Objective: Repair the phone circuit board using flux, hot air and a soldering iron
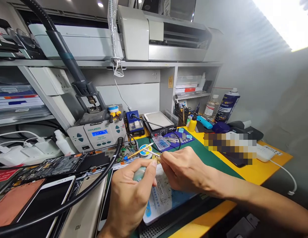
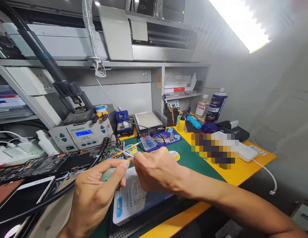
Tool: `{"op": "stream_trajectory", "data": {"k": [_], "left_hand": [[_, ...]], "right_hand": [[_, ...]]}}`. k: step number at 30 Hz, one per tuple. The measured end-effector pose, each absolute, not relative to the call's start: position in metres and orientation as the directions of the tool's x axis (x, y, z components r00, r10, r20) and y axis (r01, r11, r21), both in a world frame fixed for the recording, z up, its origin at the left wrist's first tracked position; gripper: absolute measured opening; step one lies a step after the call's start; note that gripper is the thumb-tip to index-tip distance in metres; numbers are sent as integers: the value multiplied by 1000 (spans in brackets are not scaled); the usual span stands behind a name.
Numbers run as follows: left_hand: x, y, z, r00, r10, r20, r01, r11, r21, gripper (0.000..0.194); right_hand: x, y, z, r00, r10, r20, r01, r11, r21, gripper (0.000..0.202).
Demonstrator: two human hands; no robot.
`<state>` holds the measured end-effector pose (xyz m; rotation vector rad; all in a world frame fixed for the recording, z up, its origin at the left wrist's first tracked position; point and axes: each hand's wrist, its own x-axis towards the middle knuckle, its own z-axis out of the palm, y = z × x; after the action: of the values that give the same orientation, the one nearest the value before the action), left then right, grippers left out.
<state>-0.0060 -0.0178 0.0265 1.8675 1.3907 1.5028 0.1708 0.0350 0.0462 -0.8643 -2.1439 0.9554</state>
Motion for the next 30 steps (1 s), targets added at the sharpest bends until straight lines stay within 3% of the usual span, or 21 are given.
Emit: {"op": "stream_trajectory", "data": {"k": [8, 16, 20, 26, 30], "left_hand": [[-5, -19, 34, -73, 900, 429, 388, -371, 844, 34], [-4, -19, 28, -105, 921, 375, 378, -312, 872, 38], [-5, -20, 29, -94, 922, 375, 369, -318, 874, 37], [-4, -19, 34, -73, 915, 396, 337, -351, 874, 36], [-5, -19, 31, -83, 921, 380, 347, -331, 878, 37]], "right_hand": [[178, 54, 48, -825, 565, -4, 165, 235, -958, 33], [169, 38, 45, -593, 768, 242, 184, 422, -888, 38], [172, 40, 47, -641, 745, 184, 161, 365, -917, 34], [176, 51, 47, -841, 541, -6, 127, 186, -974, 34], [172, 44, 46, -744, 657, 122, 150, 343, -927, 34]]}}
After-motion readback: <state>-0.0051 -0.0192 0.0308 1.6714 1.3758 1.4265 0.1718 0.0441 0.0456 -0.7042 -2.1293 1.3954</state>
